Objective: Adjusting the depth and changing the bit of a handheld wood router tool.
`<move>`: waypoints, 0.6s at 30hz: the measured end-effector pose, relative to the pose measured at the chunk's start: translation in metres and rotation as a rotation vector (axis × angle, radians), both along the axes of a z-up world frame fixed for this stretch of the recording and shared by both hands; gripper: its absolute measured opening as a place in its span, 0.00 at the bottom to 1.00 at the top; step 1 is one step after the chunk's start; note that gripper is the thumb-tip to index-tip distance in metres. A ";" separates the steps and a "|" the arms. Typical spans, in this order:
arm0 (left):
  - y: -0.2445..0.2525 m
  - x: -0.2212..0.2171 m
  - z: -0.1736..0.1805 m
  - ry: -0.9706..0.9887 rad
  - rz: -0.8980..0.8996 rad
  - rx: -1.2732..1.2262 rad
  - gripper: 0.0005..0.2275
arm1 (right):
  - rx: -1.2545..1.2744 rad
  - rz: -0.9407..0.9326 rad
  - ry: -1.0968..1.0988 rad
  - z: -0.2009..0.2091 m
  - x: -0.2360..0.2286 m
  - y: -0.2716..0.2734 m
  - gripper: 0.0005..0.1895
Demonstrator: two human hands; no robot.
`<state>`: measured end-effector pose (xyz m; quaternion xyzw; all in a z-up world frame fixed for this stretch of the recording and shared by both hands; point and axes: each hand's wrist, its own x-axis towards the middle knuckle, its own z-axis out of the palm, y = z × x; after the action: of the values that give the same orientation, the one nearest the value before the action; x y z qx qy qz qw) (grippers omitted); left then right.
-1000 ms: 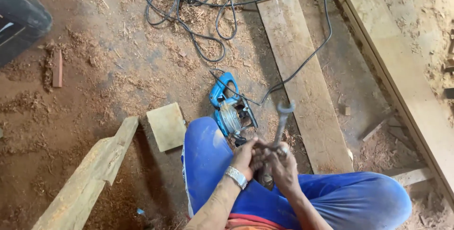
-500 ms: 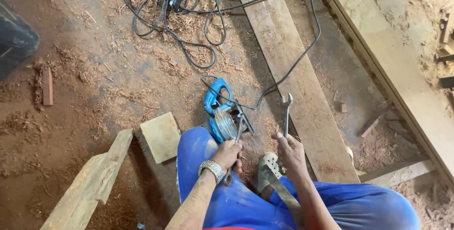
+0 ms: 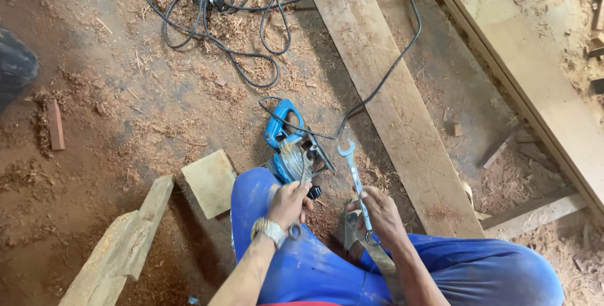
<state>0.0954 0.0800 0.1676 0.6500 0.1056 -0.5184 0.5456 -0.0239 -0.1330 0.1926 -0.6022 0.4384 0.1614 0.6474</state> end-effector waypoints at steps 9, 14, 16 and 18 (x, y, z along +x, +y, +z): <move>-0.025 -0.083 0.060 -0.946 -0.006 -0.020 0.11 | -0.059 0.055 -0.116 0.026 -0.006 0.039 0.22; -0.032 -0.081 0.018 -0.711 0.026 0.042 0.11 | 0.019 -0.187 0.001 0.018 -0.015 0.031 0.15; -0.035 -0.065 0.021 -0.756 0.028 -0.034 0.11 | 0.055 -0.120 0.052 0.021 -0.014 0.031 0.19; -0.042 -0.071 0.008 -0.605 -0.085 -0.003 0.11 | 0.039 -0.118 0.033 0.007 -0.016 0.033 0.16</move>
<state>0.0248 0.0380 0.1756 0.7778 -0.0898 -0.3239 0.5311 -0.0402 -0.1004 0.2000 -0.5598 0.4805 0.1414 0.6601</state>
